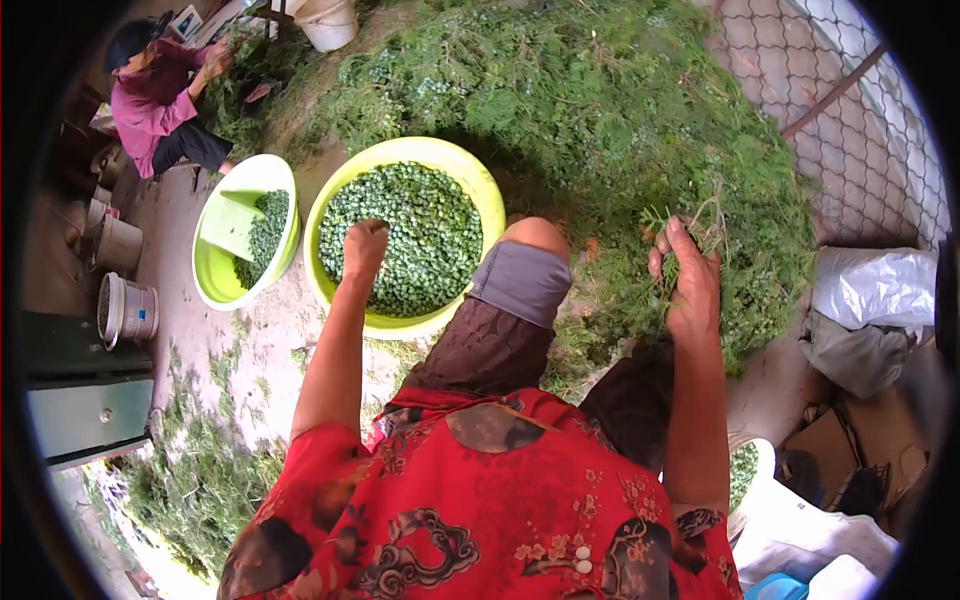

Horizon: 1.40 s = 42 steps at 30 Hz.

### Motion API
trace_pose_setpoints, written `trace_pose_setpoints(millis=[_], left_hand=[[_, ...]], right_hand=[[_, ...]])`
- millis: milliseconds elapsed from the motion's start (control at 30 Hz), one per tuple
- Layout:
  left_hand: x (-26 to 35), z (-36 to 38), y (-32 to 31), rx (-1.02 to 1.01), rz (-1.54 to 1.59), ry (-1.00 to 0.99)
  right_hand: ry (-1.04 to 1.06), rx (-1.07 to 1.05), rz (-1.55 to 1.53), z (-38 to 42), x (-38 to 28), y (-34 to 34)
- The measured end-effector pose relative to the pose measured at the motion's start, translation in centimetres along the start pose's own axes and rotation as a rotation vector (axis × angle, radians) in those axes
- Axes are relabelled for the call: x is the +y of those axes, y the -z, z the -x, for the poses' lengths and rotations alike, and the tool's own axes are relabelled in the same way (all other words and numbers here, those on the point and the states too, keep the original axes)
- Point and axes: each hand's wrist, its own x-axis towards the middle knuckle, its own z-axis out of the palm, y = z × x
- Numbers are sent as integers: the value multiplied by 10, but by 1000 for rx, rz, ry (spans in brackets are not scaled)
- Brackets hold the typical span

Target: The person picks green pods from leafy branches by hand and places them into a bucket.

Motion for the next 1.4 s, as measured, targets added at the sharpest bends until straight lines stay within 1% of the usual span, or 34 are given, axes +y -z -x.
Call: trace_pose_setpoints(millis=[67, 133, 200, 233, 300, 333, 400, 433, 500, 533, 567, 600, 633, 667, 733, 767, 900, 967, 1000, 1067, 1100, 1133, 1200, 1233, 1267, 1333, 1400], left_hand=[[45, 20, 3, -38, 400, 16], [105, 42, 9, -254, 650, -25], [155, 68, 8, -439, 792, -220], [173, 78, 4, -502, 781, -311], [215, 108, 5, -610, 737, -482], [224, 115, -1, -618, 736, -489], [238, 127, -11, -741, 739, -593], [246, 137, -14, -753, 736, -598], [264, 157, -11, -513, 666, -726], [271, 161, -10, -522, 664, -738], [277, 166, -8, -524, 675, -860], [283, 171, -5, -525, 684, -980], [288, 177, 0, -484, 582, -1038], [291, 181, 0, -489, 580, -1047], [298, 188, 0, -289, 282, -1153], [302, 192, 6, -237, 150, -1174], [295, 189, -14, -238, 179, -1156], [296, 183, -18, -219, 295, -1269], [298, 182, -14, -217, 295, -1279], [299, 186, -2, -495, 703, -959], [299, 193, 2, -613, 1041, -648], [296, 186, 14, -654, 1000, -547], [295, 173, 30, -1000, 1405, -287], [296, 169, 32, -1085, 1479, -174], [296, 170, 32, -1084, 1478, -174], [297, 171, 33, -1016, 1369, 30], [284, 169, 24, -1026, 1188, -18]], right_hand=[[40, 2, -1, -3, 1, 6], [35, -21, -157, -4, 0, 8], [-14, -42, -229, -2, -12, 7], [-4, -27, -227, -2, -16, 9], [-55, -69, -387, -1, -22, 10], [-48, -61, -389, 0, -26, 10], [-116, -116, -529, 4, -33, 12], [-124, -139, -555, 4, -34, 13], [-95, -118, -535, 9, -38, 14], [-73, -106, -513, 11, -41, 13], [-42, -51, -449, 14, -44, 12], [-33, -41, -455, 18, -47, 11], [-20, -14, -407, 22, -51, 9], [-6, 11, -358, 25, -53, 7], [30, 33, -356, 29, -53, 4], [43, 55, -351, 31, -53, 3], [70, 123, -397, 33, -47, 1], [58, 129, -437, 34, -49, 3], [68, 130, -440, 32, -51, 4], [176, 113, -269, 31, -49, 8], [208, 148, -174, 30, -48, 10], [215, 153, -174, 27, -47, 14], [156, 168, -209, 25, -45, 20], [166, 114, -193, 27, -47, 22], [165, 113, -194, 29, -48, 21], [90, 106, -295, 32, -52, 16], [101, 91, -303, 33, -52, 13]])
